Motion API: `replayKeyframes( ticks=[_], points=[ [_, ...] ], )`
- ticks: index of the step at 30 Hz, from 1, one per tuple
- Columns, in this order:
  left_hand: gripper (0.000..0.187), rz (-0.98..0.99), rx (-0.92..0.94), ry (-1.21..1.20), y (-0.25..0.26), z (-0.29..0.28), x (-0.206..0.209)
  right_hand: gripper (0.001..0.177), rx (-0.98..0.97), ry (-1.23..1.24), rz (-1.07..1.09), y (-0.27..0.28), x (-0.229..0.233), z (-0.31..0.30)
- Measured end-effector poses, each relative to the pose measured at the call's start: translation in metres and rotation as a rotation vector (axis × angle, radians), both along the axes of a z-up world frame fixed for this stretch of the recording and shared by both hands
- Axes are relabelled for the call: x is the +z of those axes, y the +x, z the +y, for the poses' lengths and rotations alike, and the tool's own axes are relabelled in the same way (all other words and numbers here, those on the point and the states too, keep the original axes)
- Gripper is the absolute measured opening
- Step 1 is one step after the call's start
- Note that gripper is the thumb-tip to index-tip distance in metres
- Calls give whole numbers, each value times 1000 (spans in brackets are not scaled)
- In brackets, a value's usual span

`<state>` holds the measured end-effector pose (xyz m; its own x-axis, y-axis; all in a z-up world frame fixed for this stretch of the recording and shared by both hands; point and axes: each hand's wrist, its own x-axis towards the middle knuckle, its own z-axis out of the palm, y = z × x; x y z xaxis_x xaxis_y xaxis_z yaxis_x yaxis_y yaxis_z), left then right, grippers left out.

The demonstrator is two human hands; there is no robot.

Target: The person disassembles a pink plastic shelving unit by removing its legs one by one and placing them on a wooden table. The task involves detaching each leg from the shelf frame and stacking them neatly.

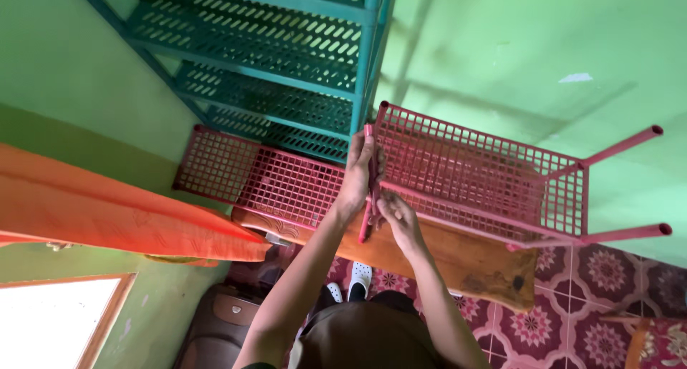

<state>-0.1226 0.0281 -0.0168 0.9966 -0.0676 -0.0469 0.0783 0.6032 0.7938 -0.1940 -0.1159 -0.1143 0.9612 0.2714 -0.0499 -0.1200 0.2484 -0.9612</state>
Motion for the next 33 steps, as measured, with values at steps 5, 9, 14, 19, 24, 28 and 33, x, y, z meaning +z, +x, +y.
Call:
replayKeyframes(
  ticks=[5,9,14,19,24,28,33],
  points=[
    [28,-52,27,140,-34,19,-38,28,-144,-73,40,-42,-30,-3],
    [26,-30,20,215,-61,39,-87,29,-226,-90,53,-66,-52,-23],
    [34,115,-41,314,-90,33,-165,31,-42,-372,136,-104,-83,-36],
    [45,112,-103,699,-130,8,-223,29,3,-273,199,-128,-114,-32],
    [40,185,-137,955,-165,-11,-241,28,57,-585,342,-130,-138,-32],
    [46,249,-111,1001,-188,-16,-240,22,18,-353,381,-127,-140,-40],
    [59,178,-176,1326,-187,-15,-245,23,-61,-466,382,-130,-149,-61]
  ],
)
